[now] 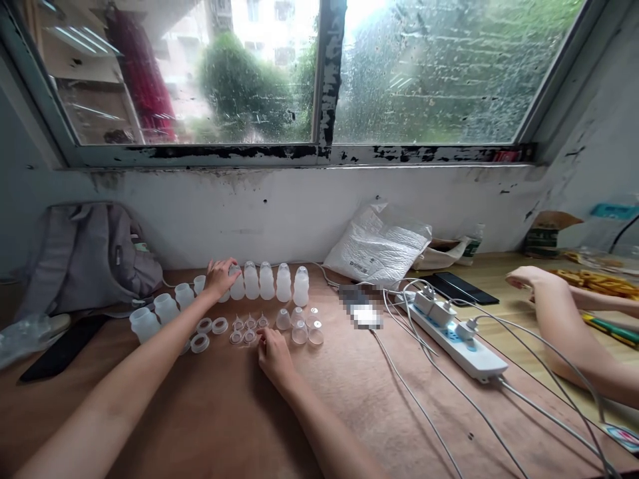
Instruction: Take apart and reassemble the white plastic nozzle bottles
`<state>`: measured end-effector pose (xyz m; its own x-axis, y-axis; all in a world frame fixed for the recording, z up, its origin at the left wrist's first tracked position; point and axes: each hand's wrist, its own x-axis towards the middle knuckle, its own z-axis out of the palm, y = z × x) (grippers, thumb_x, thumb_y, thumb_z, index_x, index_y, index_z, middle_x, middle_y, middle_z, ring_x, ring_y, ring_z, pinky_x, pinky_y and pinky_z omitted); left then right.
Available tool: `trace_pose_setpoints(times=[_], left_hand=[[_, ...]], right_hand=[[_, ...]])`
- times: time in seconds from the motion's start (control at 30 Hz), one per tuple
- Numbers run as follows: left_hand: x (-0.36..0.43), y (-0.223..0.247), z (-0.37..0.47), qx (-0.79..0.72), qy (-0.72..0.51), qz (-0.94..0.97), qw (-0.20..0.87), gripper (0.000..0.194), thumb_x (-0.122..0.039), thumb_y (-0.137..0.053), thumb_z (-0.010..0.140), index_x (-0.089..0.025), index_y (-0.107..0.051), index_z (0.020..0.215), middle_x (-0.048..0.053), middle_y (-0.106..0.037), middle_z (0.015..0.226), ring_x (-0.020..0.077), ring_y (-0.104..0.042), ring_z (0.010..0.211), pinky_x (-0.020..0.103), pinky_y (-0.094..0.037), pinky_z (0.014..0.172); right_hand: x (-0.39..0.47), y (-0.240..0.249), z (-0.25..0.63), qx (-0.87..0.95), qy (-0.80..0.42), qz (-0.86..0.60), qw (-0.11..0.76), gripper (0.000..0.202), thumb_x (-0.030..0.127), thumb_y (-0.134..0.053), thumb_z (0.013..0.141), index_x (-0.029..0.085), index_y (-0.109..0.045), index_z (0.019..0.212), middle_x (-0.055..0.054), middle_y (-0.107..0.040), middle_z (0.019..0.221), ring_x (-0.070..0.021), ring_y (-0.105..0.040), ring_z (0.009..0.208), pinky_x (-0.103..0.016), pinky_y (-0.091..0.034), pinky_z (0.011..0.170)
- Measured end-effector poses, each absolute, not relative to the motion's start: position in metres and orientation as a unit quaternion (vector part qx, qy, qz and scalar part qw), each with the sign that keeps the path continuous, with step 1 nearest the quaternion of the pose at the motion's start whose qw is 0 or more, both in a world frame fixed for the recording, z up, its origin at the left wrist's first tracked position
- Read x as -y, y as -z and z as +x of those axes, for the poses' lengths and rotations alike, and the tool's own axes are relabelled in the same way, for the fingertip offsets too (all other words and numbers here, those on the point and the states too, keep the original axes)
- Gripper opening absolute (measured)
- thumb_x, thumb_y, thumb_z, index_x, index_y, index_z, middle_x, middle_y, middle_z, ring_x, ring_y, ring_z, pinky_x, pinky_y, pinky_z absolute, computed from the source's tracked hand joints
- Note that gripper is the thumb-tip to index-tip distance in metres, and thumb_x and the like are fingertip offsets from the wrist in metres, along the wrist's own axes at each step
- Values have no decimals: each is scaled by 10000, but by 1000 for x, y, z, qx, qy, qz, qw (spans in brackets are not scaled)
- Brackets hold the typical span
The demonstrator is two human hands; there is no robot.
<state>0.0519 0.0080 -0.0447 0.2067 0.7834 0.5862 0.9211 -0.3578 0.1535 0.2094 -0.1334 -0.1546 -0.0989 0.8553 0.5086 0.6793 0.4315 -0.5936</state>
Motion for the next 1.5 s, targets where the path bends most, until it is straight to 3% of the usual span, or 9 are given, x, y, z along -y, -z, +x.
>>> trace_pose_setpoints(times=[0.1,0.3,0.5,0.57,0.73,0.9,1.1,1.4,1.5], left_hand=[[10,42,45,516,368,-760,142,201,-323,-472,797,-204,-569,927,57,-623,926,222,-517,946,430,-193,986],[85,50,29,391,579,-703,135,210,-252,-528,776,-208,-543,980,48,-550,988,184,-525,949,336,-398,858],[148,108,31,355,594,-718,77,234,-167,-544,755,-227,-534,982,44,-502,979,177,-526,918,331,-437,810],[152,122,36,353,590,-726,21,274,-186,-539,761,-237,-502,1027,54,-499,1007,189,-521,944,345,-443,809],[149,132,48,416,514,-705,-257,591,-299,-600,709,-206,-306,1213,100,-514,1088,204,-555,906,335,-467,749],[161,126,57,421,384,-723,-391,441,-341,-618,669,-194,-446,1047,28,-596,857,186,-569,752,293,-448,668],[185,115,76,356,372,-547,-660,309,-290,-615,634,-147,-460,860,-28,-494,600,123,-508,500,237,-389,476],[182,105,70,273,314,-407,-813,363,-274,-532,621,-116,-475,943,13,-535,646,121,-520,460,234,-368,438],[177,111,69,210,303,-400,-839,373,-263,-490,619,-111,-493,960,17,-530,643,118,-517,440,220,-346,403]], right_hand=[[135,153,209,734,-110,-518,426,231,58,-405,746,170,-539,898,-62,-596,812,-181,-543,761,-303,-436,696],[134,151,209,727,-127,-506,446,247,57,-404,745,191,-548,894,-56,-600,805,-180,-550,744,-301,-442,680],[138,146,207,708,-153,-503,472,212,103,-396,767,190,-553,880,-63,-593,806,-190,-552,767,-308,-439,689],[141,143,206,697,-177,-500,483,198,128,-396,777,191,-553,881,-63,-591,814,-188,-553,769,-306,-437,693],[149,124,206,648,-264,-481,528,195,270,-399,831,201,-550,933,-48,-598,827,-173,-551,757,-289,-426,691],[160,98,203,582,-426,-387,574,278,368,-441,828,229,-479,1066,-31,-585,924,-162,-548,814,-277,-419,726],[165,84,197,464,-567,-383,562,194,383,-552,765,194,-514,787,7,-544,711,-155,-565,702,-235,-416,586],[166,77,204,404,-606,-399,557,257,431,-540,758,191,-519,847,-19,-595,695,-124,-505,566,-170,-241,376],[170,76,200,380,-601,-407,574,258,437,-541,753,198,-517,849,-16,-603,724,-115,-498,552,-170,-248,375]])
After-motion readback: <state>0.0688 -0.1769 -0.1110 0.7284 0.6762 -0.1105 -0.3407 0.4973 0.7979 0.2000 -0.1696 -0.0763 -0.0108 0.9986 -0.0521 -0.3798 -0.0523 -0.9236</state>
